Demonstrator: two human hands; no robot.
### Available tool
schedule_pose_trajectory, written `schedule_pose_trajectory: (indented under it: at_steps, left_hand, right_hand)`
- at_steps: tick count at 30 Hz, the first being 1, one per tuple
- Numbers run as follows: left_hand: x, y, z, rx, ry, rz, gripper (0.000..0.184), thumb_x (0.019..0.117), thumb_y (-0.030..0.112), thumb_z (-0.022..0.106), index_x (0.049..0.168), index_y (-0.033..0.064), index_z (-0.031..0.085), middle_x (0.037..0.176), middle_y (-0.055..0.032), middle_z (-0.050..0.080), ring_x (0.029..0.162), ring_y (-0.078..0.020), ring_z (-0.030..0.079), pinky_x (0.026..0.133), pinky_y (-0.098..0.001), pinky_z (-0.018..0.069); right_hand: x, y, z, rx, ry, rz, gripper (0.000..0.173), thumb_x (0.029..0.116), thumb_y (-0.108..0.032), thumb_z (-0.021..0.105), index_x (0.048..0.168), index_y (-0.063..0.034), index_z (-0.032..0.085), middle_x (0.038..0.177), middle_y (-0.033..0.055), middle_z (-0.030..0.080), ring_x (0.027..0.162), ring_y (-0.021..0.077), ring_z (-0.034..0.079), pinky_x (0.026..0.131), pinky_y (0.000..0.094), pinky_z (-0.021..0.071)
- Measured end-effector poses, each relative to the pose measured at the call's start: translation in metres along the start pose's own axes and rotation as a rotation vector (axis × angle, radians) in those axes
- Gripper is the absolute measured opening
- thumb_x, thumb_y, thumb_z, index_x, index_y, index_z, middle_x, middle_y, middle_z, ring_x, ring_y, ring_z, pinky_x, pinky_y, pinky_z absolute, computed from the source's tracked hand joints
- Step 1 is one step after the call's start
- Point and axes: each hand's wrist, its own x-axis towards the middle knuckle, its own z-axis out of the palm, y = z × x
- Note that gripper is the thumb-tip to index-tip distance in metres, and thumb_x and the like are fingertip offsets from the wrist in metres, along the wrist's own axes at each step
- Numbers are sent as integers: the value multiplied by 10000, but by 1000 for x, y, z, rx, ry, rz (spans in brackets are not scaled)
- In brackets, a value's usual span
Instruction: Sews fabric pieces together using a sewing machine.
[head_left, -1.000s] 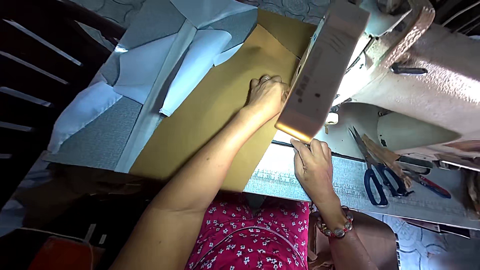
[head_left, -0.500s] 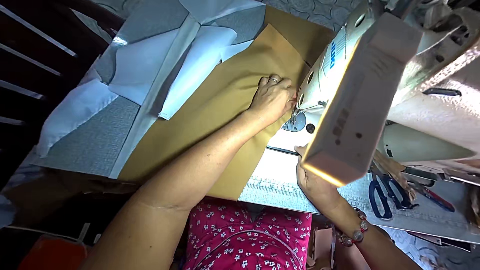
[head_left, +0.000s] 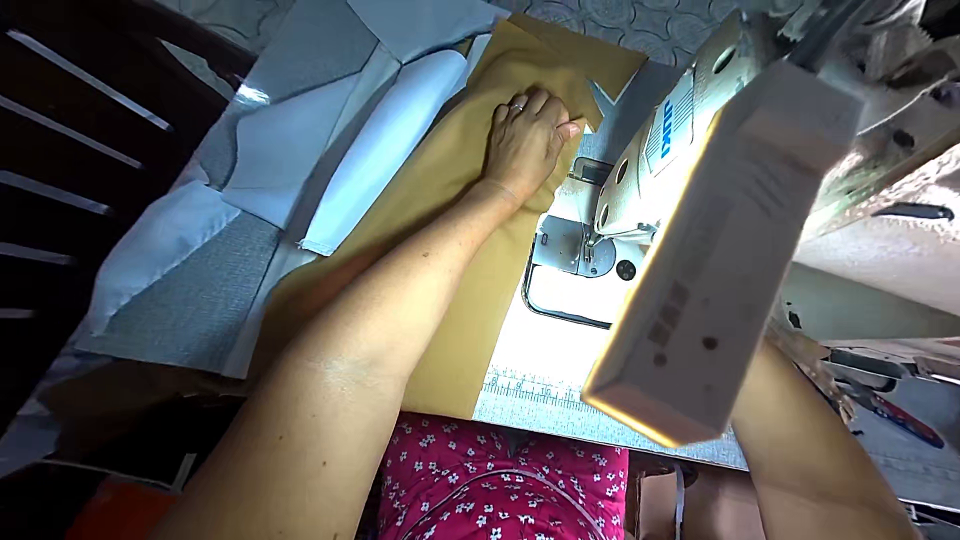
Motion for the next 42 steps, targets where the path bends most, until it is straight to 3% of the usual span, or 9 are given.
schedule_pose_trajectory:
  at_steps: [2,5,9,14,22,25,33,36,42]
  left_hand:
    - [-1,0,-2,-4,-17,5,384,1062,399,491,1042,69,687,1078,-132,688,1091,-337,634,940,-518,448]
    - [-3,1,-5,-3,-48,-8,373,1066,382,487,1062,65,683,1105,-137,688,1121,-337,633,968,-523,444]
    - [-17,24,-32,-104,-95,-52,344,1063,281,511,1007,-19,669,1065,-203,671,1094,-373,628,990,-548,427]
    - [-73,54,-56,-257,-67,-65,327,1054,283,532,980,-3,675,1002,-172,661,1032,-335,627,976,-536,441]
    - [-135,69,-75,-262,12,-80,358,1064,349,514,973,58,702,959,-94,698,980,-252,652,930,-477,474]
    - [-155,79,-90,-226,-141,-7,303,1057,304,541,994,73,726,1056,-78,727,1065,-260,669,958,-499,497]
    - [-171,82,-99,-423,-120,-49,277,1056,262,532,1046,62,722,1035,-49,750,974,-173,679,909,-411,500]
    - [-168,84,-105,-521,-1,-207,222,1062,230,541,1052,35,649,774,-25,626,678,-58,586,664,-242,501]
    - [-171,87,-104,-569,93,-278,153,1050,160,569,1062,17,624,788,-12,611,671,6,564,647,-151,482]
  right_hand:
    - [21,0,6,334,91,-5,335,1060,-110,530,1323,96,544,1286,220,599,1177,208,585,1046,317,461]
    - [42,1,13,185,133,-106,434,1035,-139,571,1400,93,528,1433,273,547,1370,316,507,1166,429,357]
    - [20,-8,8,-89,234,-225,405,1041,-229,553,1288,85,621,1292,314,627,1250,425,592,1081,567,416]
    - [-68,-28,-17,96,275,-287,310,1030,-160,588,1160,114,652,1110,295,674,1028,363,660,916,497,493]
    - [-22,-9,25,52,625,-588,272,967,-100,623,1161,88,646,1119,300,666,1080,439,656,935,575,514]
    - [-37,-20,12,136,447,-472,327,1022,-129,582,1260,96,588,1236,293,633,1191,395,612,1019,519,473]
    - [-71,-72,-31,356,285,-479,176,968,-19,594,1071,107,662,972,167,662,917,58,588,864,188,438]
    - [-71,-75,-29,308,332,-445,190,959,-30,627,1080,112,663,1000,201,668,949,140,612,891,271,459]
    - [-46,-26,13,49,440,-541,328,1047,-190,551,1209,80,641,1206,312,644,1187,471,602,1017,610,444]
